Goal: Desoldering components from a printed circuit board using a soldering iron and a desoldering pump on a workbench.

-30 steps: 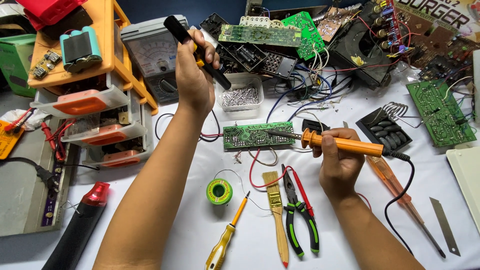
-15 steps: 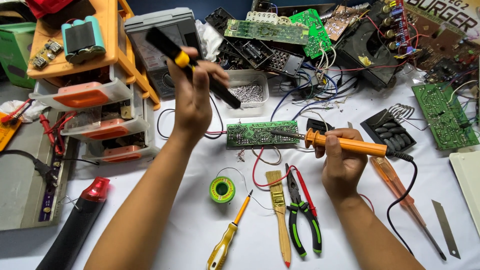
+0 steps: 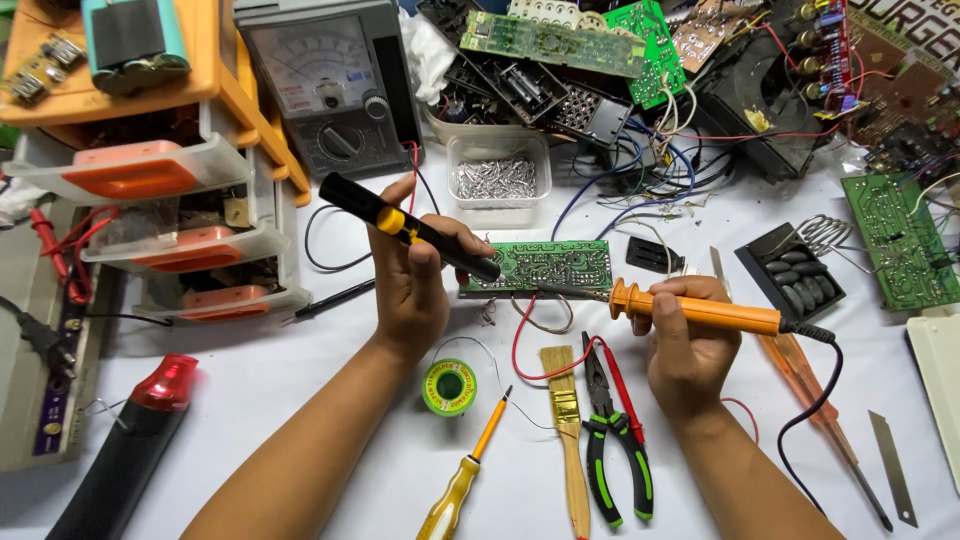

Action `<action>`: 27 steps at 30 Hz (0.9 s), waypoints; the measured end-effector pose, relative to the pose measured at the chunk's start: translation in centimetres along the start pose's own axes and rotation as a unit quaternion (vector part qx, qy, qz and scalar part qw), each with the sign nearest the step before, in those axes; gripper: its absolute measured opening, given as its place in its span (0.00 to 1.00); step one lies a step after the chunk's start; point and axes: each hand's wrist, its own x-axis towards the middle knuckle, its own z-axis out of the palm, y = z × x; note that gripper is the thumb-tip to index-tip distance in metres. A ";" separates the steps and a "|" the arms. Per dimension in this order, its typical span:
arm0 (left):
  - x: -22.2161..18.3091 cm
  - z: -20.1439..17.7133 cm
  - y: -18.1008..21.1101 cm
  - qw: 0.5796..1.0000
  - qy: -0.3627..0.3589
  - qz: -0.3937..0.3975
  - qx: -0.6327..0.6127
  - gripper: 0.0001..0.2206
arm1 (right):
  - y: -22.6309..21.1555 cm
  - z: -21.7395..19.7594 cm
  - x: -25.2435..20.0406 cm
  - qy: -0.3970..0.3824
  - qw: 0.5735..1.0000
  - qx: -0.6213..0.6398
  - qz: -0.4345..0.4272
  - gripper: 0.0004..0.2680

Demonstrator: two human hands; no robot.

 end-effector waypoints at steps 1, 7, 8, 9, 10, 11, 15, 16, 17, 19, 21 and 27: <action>-0.1 0.0 0.0 1.000 -0.001 0.005 0.003 0.23 | 0.1 0.0 0.0 -0.008 1.000 -0.005 -0.005 0.05; -0.5 0.4 -0.3 1.000 -0.015 0.007 0.008 0.22 | 0.6 -0.2 -0.4 -0.019 1.000 -0.007 -0.018 0.04; -0.5 0.3 -0.3 1.000 -0.015 0.005 0.007 0.22 | 0.8 -0.3 -0.5 -0.020 1.000 -0.009 -0.017 0.04; -0.6 0.3 -0.3 1.000 -0.011 0.004 0.000 0.22 | 1.0 -0.4 -0.5 -0.015 1.000 -0.008 -0.019 0.04; -0.6 0.3 -0.3 1.000 -0.007 0.003 -0.006 0.22 | 1.2 -0.5 -0.6 -0.011 1.000 -0.006 -0.022 0.04; -0.5 0.3 -0.4 1.000 -0.006 0.001 -0.007 0.22 | 1.1 -0.5 -0.5 -0.011 1.000 -0.007 -0.020 0.04; -0.5 0.3 -0.6 1.000 -0.007 0.013 -0.002 0.22 | 0.8 -0.1 -0.5 -0.011 0.999 -0.012 -0.028 0.04; -0.4 0.4 -0.6 1.000 -0.006 0.018 -0.007 0.22 | 0.7 0.0 -0.5 -0.009 0.999 -0.017 -0.032 0.04; -0.4 0.4 -0.6 1.000 -0.006 0.017 -0.007 0.22 | 0.8 0.0 -0.5 -0.009 0.999 -0.018 -0.031 0.04; -0.3 0.4 -0.6 1.000 -0.011 0.013 -0.004 0.22 | 0.9 0.0 -0.5 -0.014 0.999 -0.013 -0.026 0.04; -0.4 0.4 -0.6 1.000 -0.013 0.003 0.003 0.22 | 0.8 -0.1 -0.5 -0.016 0.999 -0.019 -0.031 0.04; -0.3 0.4 -0.4 1.000 -0.010 -0.009 0.013 0.23 | 1.0 -0.1 -0.5 -0.020 0.999 -0.015 -0.022 0.05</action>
